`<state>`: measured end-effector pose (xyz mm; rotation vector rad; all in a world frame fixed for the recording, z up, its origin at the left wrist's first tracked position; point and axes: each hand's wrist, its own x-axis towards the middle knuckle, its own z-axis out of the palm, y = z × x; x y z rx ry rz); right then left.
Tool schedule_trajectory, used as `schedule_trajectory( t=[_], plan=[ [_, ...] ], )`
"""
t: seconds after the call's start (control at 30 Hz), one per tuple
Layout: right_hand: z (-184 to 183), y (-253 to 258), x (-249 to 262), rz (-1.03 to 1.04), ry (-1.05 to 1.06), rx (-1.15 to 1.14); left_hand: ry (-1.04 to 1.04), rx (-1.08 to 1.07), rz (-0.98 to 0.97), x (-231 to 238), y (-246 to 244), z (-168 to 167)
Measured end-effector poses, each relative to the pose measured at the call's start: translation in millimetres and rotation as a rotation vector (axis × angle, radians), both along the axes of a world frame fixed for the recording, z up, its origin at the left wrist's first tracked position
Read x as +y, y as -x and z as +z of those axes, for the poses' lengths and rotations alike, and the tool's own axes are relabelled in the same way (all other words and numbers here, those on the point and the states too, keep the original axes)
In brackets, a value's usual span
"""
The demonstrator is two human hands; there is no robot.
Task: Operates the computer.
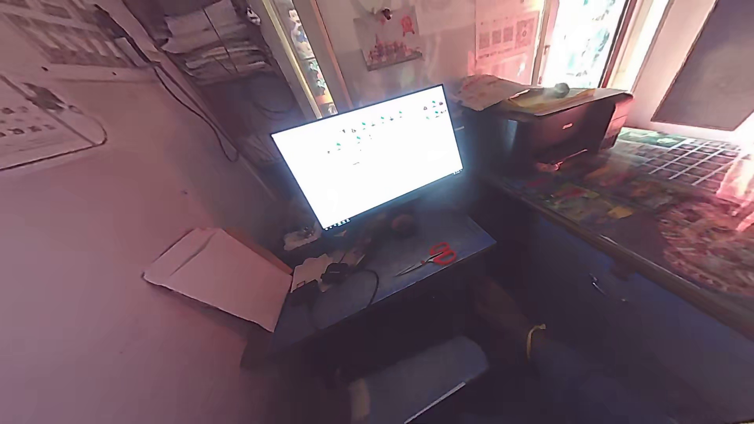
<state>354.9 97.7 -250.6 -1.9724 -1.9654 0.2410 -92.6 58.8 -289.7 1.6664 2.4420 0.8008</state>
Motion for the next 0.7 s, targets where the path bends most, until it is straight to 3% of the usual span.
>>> schedule_trajectory(
  t=[0.17, 0.27, 0.37, 0.43, 0.7],
  plan=[
    [7, -3, -2, -0.033, 0.121, 0.049, -0.021, -0.02, -0.004, -1, -7, 9],
    [-1, -9, -4, -0.033, 0.079, 0.161, -0.026, -0.176, -0.017, -3, -12, 16],
    [11, -3, -8, -0.009, 0.081, 0.147, -0.038, -0.058, -0.002, 2, -5, 5],
    [11, -2, -7, -0.006, 0.077, 0.104, -0.123, 0.045, 0.003, 9, 6, -19],
    [4, 0, -6, -0.021, 0.02, 0.028, 0.012, -0.005, 0.027, 0, -6, 9]
  ],
)
